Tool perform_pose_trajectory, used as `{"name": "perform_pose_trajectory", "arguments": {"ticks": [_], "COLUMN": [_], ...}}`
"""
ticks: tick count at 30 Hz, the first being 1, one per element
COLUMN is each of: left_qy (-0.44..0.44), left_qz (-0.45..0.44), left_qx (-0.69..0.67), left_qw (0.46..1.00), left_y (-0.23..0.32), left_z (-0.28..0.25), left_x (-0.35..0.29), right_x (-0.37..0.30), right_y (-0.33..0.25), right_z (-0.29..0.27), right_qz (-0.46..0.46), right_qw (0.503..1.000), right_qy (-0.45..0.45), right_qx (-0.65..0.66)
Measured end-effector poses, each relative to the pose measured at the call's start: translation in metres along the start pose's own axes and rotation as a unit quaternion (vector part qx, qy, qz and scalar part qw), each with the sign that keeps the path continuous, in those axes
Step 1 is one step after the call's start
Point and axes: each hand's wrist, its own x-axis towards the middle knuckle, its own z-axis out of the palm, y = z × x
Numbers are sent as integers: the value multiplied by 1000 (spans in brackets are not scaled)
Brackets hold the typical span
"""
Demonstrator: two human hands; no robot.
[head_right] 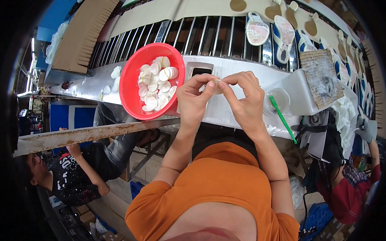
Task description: Apply adhesive to shoe components and assemble footwear parts on a production line.
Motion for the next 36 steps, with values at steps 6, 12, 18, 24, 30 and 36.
{"name": "perform_pose_trajectory", "arguments": {"ticks": [6,12,18,24,30,36], "left_qy": [4,0,24,52,34,14], "left_qz": [-17,-5,-22,37,154,261], "left_qx": [1,4,10,47,150,222], "left_qw": [1000,1000,999,997,976,939], "left_y": [-1,-8,-4,-5,-12,-12], "left_z": [6,4,14,18,18,20], "left_x": [-1,-2,-4,-6,-4,-1], "right_x": [0,-2,3,1,4,4], "right_y": [1,2,4,-11,-14,-10], "right_z": [-4,-5,-13,-22,-25,-27], "right_qz": [10,15,75,45,73,129], "right_qw": [1000,1000,996,997,997,989], "right_qy": [16,9,24,55,6,-6], "right_qx": [0,-1,35,-3,38,77]}}
